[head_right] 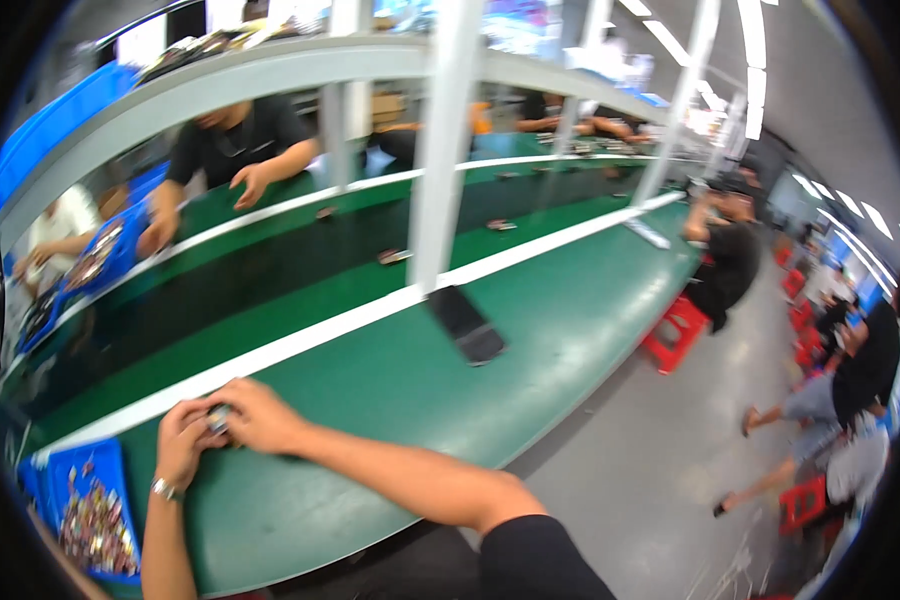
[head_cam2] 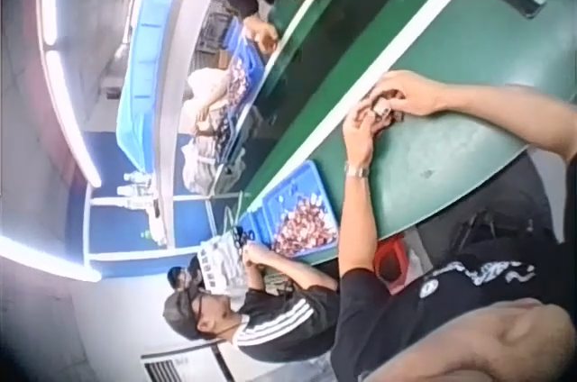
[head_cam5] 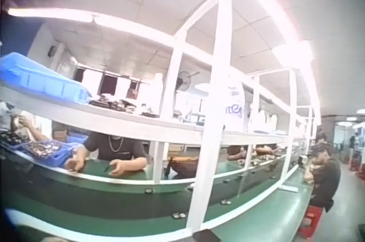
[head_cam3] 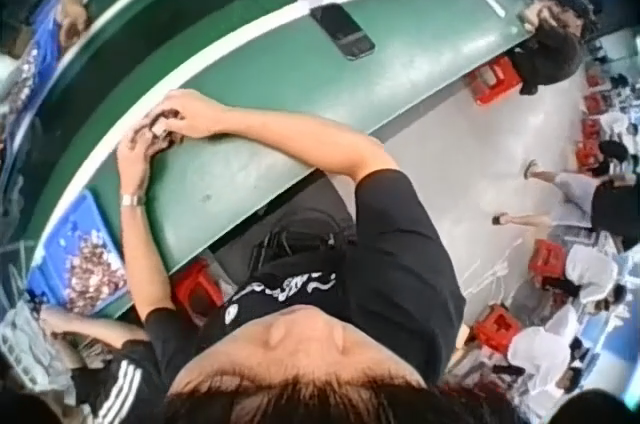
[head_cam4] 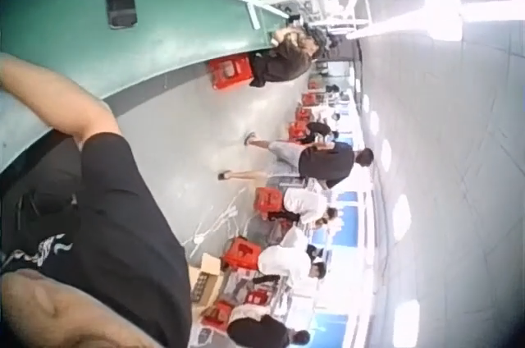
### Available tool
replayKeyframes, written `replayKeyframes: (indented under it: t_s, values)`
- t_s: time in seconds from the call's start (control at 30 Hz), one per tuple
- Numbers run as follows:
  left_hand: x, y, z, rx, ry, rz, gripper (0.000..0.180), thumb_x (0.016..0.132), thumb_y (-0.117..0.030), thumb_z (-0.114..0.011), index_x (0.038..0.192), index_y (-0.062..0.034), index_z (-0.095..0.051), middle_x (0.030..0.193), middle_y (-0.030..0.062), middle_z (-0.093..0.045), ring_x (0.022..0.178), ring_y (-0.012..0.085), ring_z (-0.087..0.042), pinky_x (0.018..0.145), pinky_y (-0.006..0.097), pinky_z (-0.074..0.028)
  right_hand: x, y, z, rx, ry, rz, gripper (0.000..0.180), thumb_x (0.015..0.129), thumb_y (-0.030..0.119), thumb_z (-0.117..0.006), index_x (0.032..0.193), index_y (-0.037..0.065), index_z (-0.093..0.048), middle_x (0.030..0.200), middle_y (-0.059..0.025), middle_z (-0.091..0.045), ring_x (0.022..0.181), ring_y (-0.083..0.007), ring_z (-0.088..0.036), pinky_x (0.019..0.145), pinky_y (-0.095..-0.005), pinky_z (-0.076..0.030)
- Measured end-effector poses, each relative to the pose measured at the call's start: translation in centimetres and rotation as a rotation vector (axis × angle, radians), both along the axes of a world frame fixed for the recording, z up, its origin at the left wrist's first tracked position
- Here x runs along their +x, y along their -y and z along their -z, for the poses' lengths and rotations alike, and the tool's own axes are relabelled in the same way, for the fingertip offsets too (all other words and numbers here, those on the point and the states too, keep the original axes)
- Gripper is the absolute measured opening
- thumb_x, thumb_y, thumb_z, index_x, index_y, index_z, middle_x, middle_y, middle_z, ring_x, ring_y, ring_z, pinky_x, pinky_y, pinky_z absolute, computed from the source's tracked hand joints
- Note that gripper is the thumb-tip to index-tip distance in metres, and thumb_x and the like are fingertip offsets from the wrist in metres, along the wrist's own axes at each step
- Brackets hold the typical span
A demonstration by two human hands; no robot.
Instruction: Manually assemble small electronic components on a factory production line.
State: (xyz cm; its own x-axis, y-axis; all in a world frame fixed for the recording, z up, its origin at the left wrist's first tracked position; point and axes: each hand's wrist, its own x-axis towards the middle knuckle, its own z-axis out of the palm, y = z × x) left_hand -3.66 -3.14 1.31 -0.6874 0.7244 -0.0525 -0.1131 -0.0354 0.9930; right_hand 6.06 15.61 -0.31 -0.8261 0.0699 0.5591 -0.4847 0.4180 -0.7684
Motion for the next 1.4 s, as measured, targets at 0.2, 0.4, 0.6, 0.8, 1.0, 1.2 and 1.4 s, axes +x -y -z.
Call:
replayKeyframes:
  t_s: [0.2,0.4,0.6,0.8,1.0,1.2,1.4]
  values:
    - [-0.1,-1.5,0.6,0.044,0.056,0.213,0.015,0.100,-0.011,-0.059,0.109,-0.0005,-0.055,0.105,0.0157,-0.068,0.094,0.0261,-0.071,0.082,0.039,-0.063,1.8,-1.1,-1.7,-0.025,0.160,0.091,0.036,0.085,-0.005,-0.069,0.120,0.002,-0.066,0.113,-0.0119,-0.061,0.085,-0.0166,-0.070,0.075,-0.0291,-0.059]
    - [1.1,-0.8,-1.5,-0.061,0.049,0.158,0.031,0.099,0.000,-0.052,0.130,0.0025,-0.055,0.124,0.0128,-0.062,0.108,0.0203,-0.066,0.090,0.034,-0.061,1.4,0.0,-2.0,0.111,0.153,0.123,0.025,0.084,-0.006,-0.067,0.107,0.004,-0.068,0.115,-0.0105,-0.060,0.092,-0.0214,-0.068,0.079,-0.0337,-0.058]
    - [0.4,0.0,-0.4,-0.018,0.108,0.090,0.033,0.099,-0.001,-0.055,0.132,0.0014,-0.055,0.124,0.0122,-0.060,0.108,0.0204,-0.066,0.093,0.035,-0.060,1.5,-0.6,-3.3,0.317,0.035,-0.015,0.029,0.080,-0.004,-0.064,0.106,0.008,-0.070,0.124,-0.0104,-0.058,0.116,-0.0284,-0.058,0.094,-0.0388,-0.052]
    - [0.7,-1.1,-0.2,0.006,0.155,0.235,0.041,0.096,0.004,-0.051,0.137,-0.0013,-0.053,0.125,0.0103,-0.057,0.113,0.0192,-0.062,0.097,0.034,-0.057,2.2,-1.5,-2.7,0.340,0.092,-0.017,0.020,0.079,0.001,-0.070,0.098,0.008,-0.071,0.128,-0.0121,-0.058,0.122,-0.0312,-0.056,0.096,-0.0402,-0.053]
    - [0.5,-0.3,0.2,0.043,0.194,0.247,0.032,0.096,0.004,-0.051,0.127,-0.0027,-0.050,0.127,0.0114,-0.059,0.113,0.0184,-0.063,0.099,0.036,-0.056,1.8,-0.9,-2.6,0.403,0.066,0.030,0.020,0.078,0.002,-0.069,0.097,0.008,-0.072,0.128,-0.0133,-0.059,0.122,-0.0327,-0.055,0.096,-0.0412,-0.052]
    - [0.7,-0.7,0.3,0.126,0.217,0.240,0.026,0.099,0.005,-0.046,0.123,-0.0048,-0.044,0.136,0.0172,-0.057,0.118,0.0223,-0.062,0.103,0.040,-0.054,1.9,-0.9,-3.1,0.389,0.105,-0.028,0.016,0.083,0.008,-0.075,0.098,0.009,-0.072,0.128,-0.0078,-0.060,0.117,-0.0266,-0.058,0.093,-0.0376,-0.053]
    - [0.4,-0.9,0.9,0.191,0.286,0.270,0.030,0.098,0.006,-0.050,0.125,-0.0050,-0.044,0.134,0.0176,-0.058,0.122,0.0246,-0.060,0.106,0.043,-0.052,1.9,-0.5,-2.5,0.379,0.043,0.124,0.017,0.080,0.004,-0.074,0.096,0.007,-0.072,0.125,-0.0106,-0.062,0.117,-0.0293,-0.058,0.092,-0.0375,-0.053]
